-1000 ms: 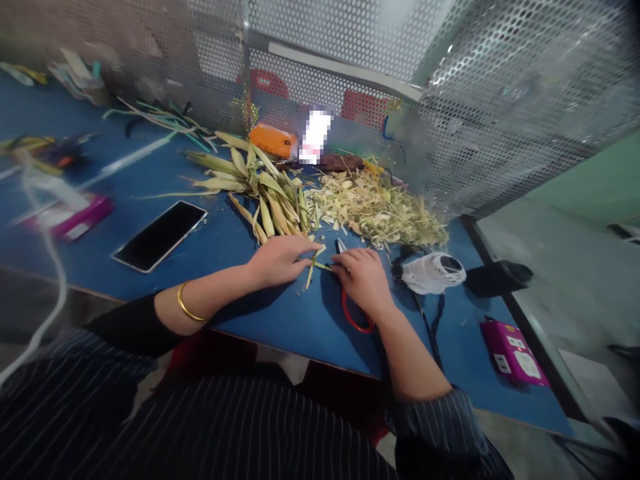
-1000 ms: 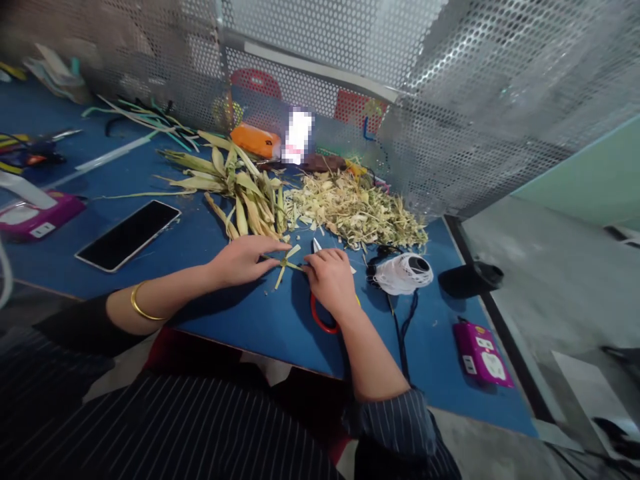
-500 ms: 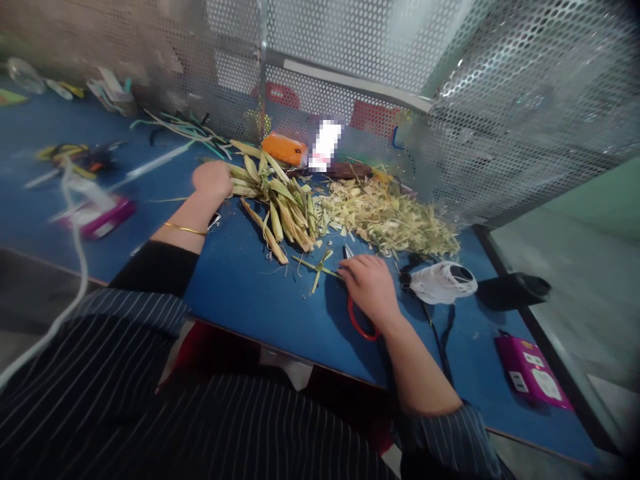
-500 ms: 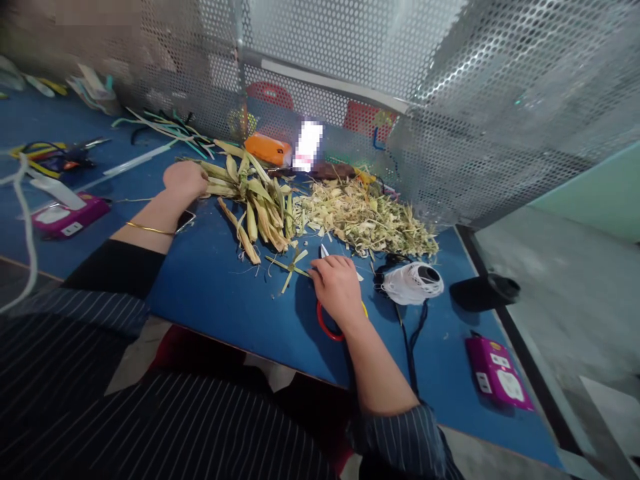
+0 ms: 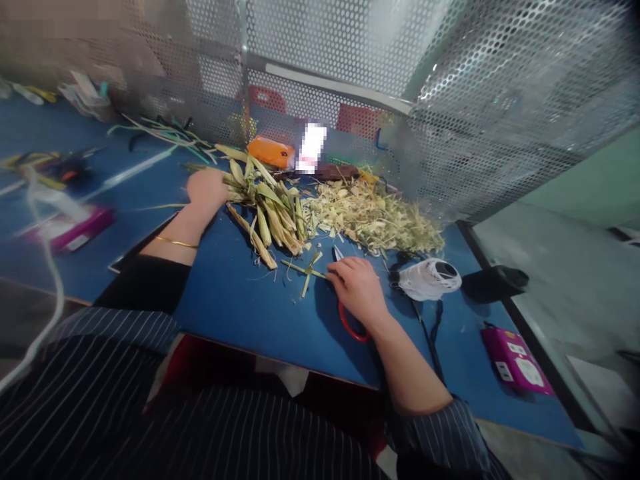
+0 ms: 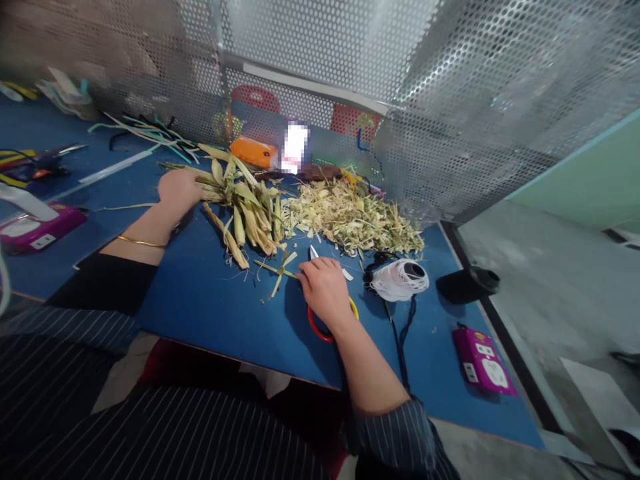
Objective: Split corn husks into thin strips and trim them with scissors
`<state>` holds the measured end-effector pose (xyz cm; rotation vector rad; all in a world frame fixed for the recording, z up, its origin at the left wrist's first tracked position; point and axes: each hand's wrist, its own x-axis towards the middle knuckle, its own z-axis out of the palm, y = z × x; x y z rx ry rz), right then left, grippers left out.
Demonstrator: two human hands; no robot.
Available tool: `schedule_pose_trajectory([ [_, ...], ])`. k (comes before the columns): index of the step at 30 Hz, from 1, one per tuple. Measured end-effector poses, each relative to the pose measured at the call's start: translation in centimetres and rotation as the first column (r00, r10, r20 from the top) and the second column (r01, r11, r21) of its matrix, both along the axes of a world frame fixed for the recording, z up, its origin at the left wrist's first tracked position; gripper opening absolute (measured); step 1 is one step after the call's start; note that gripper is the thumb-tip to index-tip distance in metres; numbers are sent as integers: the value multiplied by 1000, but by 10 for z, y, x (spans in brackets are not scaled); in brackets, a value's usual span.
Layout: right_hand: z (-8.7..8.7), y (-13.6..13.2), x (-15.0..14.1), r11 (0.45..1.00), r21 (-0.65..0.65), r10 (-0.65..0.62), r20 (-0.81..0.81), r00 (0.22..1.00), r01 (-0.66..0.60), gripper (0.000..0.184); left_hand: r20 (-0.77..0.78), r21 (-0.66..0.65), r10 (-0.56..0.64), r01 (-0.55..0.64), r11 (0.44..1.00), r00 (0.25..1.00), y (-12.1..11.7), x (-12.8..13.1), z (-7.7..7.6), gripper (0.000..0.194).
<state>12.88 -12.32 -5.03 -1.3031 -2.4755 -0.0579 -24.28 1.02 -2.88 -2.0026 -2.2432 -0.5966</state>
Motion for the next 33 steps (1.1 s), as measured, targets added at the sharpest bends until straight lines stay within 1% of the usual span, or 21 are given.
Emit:
schedule_pose_trajectory([
  [1,0,0,0,1000,-5,-4,5,1000,4,18,-7,29,78,-78,997,997,-2,7,4,37],
  [2,1,0,0,1000,-9,-9,10,1000,9,19,-6,67,79,-78,995,997,-5,14,9,38],
  [3,1,0,0,1000,-13,-12,16,1000,12,19,9,92,46,-46,995,999,-7,23,12,38],
  [6,3,-1,-1,1000,-20,-4,26,1000,5,20,49,160,-127,118,980,991,-13,48,19,37],
  [8,3,-2,-2,1000,-27,12,36,999,-11,20,71,223,-261,240,945,963,-15,65,19,35],
  [10,3,-3,-3,999,-38,29,46,998,-28,20,99,267,-361,325,907,927,-17,80,18,31],
  [12,3,-4,-5,998,-41,44,55,998,-42,21,79,268,-502,467,843,861,-19,92,16,31],
  [14,2,-5,-6,998,-35,54,65,996,-52,21,34,249,-633,607,755,773,-20,102,14,32],
  [16,2,-6,-7,998,-32,63,85,994,-61,22,6,225,-721,702,676,693,-21,108,12,32],
  [17,2,-6,-7,997,-32,66,97,993,-63,22,1,212,-750,733,646,661,-21,110,11,32],
  [18,2,-6,-7,997,-34,69,108,992,-65,23,1,196,-771,757,624,636,-21,112,10,31],
  [20,2,-6,-7,997,-37,71,123,990,-67,22,6,157,-794,784,601,607,-21,112,9,30],
  [23,3,-6,-7,997,-41,73,129,989,-68,23,-4,92,-792,789,608,611,-21,110,8,27],
  [25,2,-6,-7,997,-42,76,131,988,-71,24,-48,57,-787,788,613,615,-22,110,8,25],
  [27,2,-6,-7,996,-45,76,136,988,-71,25,-96,40,-797,802,596,597,-24,112,7,27],
  [29,2,-6,-7,997,-49,72,144,987,-65,25,-95,5,-807,811,586,583,-27,116,5,29],
  [33,1,-5,-8,997,-50,63,156,986,-56,25,-115,-75,-812,810,581,572,-30,123,-1,28],
])
